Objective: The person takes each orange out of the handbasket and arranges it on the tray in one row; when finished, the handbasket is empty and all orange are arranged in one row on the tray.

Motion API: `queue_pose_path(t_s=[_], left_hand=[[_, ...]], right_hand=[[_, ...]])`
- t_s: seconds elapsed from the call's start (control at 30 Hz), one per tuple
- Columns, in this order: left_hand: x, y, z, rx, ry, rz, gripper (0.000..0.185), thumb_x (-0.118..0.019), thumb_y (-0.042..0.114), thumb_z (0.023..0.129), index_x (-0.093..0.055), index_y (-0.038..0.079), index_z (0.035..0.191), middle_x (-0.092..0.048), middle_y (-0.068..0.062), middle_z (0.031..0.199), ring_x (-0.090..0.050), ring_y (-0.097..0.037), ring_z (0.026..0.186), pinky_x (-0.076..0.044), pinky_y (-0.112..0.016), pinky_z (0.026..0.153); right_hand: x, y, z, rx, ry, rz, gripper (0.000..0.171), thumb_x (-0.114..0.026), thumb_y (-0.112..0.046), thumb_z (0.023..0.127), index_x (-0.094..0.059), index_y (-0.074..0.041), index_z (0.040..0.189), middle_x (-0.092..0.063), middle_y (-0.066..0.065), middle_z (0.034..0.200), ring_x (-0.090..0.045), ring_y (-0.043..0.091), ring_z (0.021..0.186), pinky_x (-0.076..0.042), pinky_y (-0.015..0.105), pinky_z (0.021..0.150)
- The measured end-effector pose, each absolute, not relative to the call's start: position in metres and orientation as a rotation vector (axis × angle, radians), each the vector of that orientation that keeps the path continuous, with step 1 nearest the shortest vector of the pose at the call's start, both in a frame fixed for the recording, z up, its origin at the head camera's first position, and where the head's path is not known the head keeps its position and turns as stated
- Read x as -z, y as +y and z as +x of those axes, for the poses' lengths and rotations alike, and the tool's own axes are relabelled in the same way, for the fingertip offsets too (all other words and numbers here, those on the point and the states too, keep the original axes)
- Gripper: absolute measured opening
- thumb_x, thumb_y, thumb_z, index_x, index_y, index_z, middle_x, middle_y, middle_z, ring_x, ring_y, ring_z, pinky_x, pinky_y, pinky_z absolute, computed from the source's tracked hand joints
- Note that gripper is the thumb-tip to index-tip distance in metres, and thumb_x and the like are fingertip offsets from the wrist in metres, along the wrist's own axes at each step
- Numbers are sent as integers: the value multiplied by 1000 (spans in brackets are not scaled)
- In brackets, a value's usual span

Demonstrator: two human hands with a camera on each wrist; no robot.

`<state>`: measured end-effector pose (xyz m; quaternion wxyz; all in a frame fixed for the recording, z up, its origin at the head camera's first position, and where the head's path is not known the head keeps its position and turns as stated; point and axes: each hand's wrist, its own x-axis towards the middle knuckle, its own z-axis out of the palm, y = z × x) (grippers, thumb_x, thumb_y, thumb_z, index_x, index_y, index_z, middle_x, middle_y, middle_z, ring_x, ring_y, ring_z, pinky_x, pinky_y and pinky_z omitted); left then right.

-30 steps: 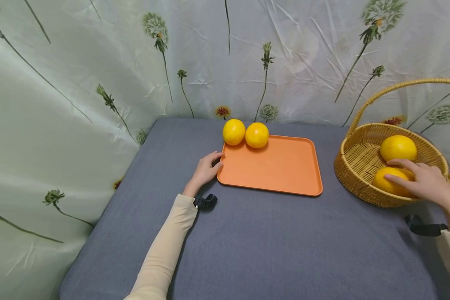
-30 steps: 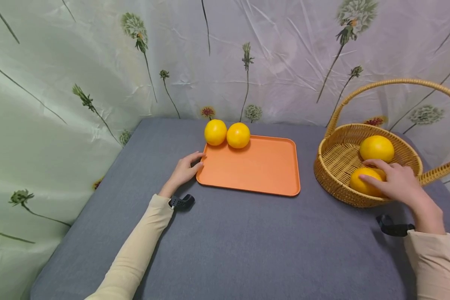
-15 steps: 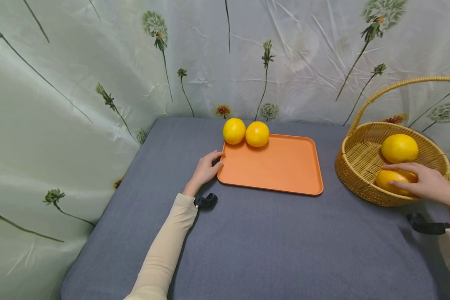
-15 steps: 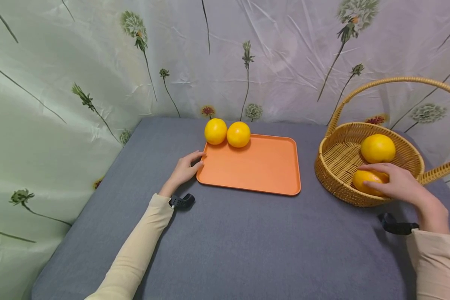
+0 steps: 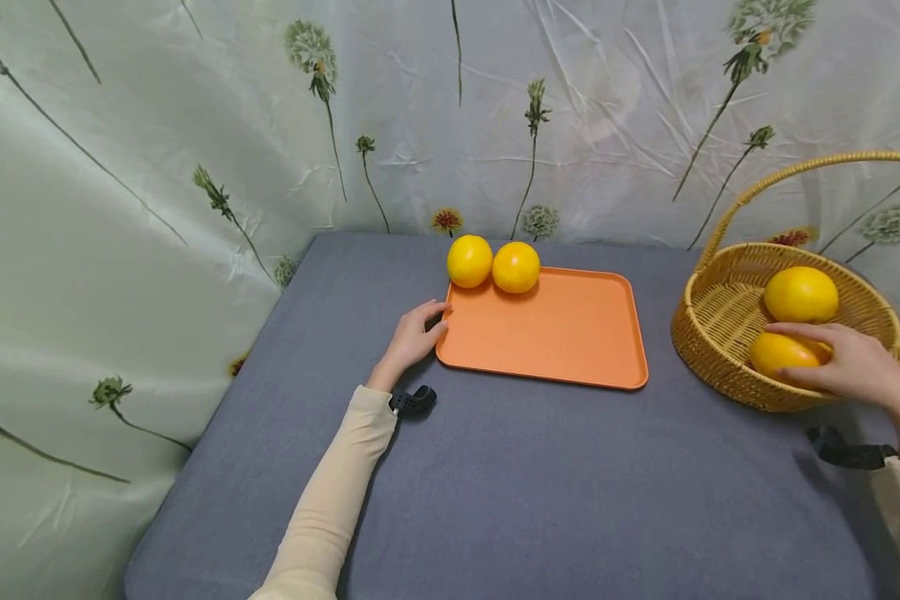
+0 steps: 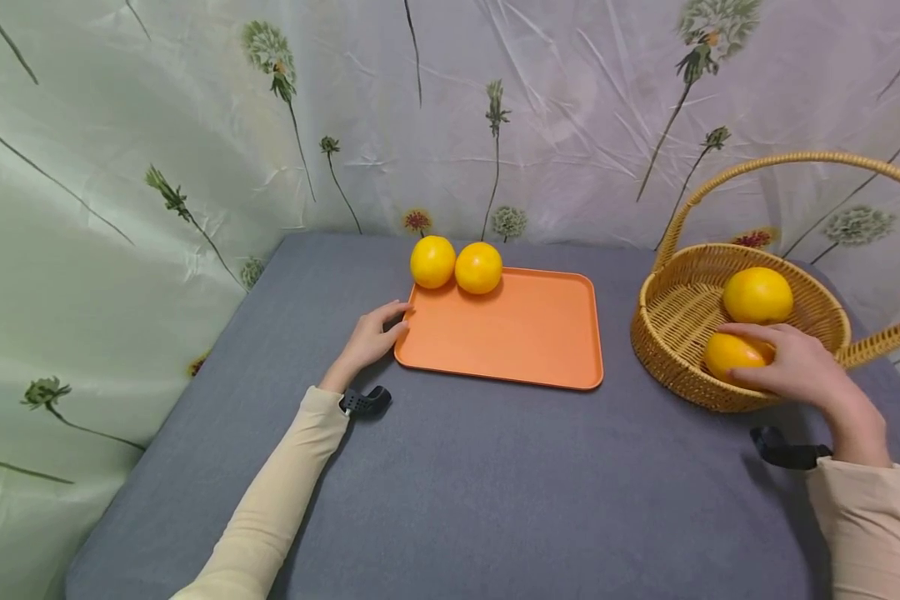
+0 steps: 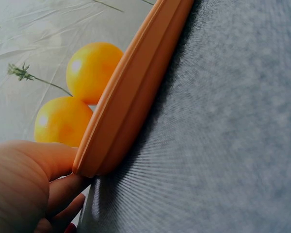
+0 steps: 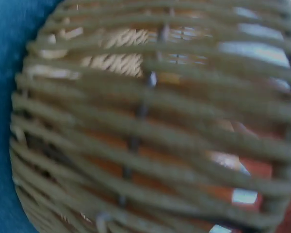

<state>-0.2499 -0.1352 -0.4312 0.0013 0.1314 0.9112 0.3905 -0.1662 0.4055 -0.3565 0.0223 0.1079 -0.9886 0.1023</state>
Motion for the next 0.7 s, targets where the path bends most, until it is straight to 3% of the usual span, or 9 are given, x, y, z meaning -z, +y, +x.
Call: queue_pose_path(t_s=[0.07, 0.17, 0.27, 0.53, 0.7], left_hand=[[431, -135, -250, -1225, 2861, 410, 39, -52, 16, 94, -54, 7, 132, -50, -13, 141, -35, -27, 141, -27, -44, 117], [431, -135, -250, -1219, 2867, 415, 39, -52, 16, 94, -53, 6, 132, -50, -13, 141, -35, -27, 140, -28, -44, 117], [431, -135, -249, -1216, 2870, 423, 40, -52, 16, 94, -53, 6, 133, -50, -14, 141, -35, -28, 140, -28, -45, 117], [430, -134, -248, -1224, 2860, 416, 40, -52, 16, 94, -53, 6, 132, -50, -14, 141, -35, -28, 140, -28, -45, 117], [429, -134, -247, -1225, 2860, 417, 40, -52, 16, 94, -53, 6, 132, -50, -14, 141, -34, -28, 141, -27, -45, 117]], right_hand=[[357, 402, -166, -324, -3029, 320, 56, -71, -26, 77, -56, -2, 125, -57, 36, 108, -55, 38, 85, -35, 34, 60], [357, 398, -165, -351, -2964, 307, 56, -69, -28, 81, -54, -3, 129, -59, 31, 99, -51, 25, 77, -31, 31, 59], [357, 395, -165, -417, -2900, 288, 56, -67, -26, 83, -51, -5, 133, -57, 30, 94, -43, 22, 72, -28, 30, 60], [357, 382, -163, -637, -2842, 137, 57, -58, -25, 90, -41, -4, 140, -44, 42, 117, -39, 51, 101, -27, 59, 80], [357, 376, -166, -728, -2776, 97, 49, -56, -23, 90, -46, 0, 132, -46, 39, 119, -39, 49, 102, -25, 58, 79]])
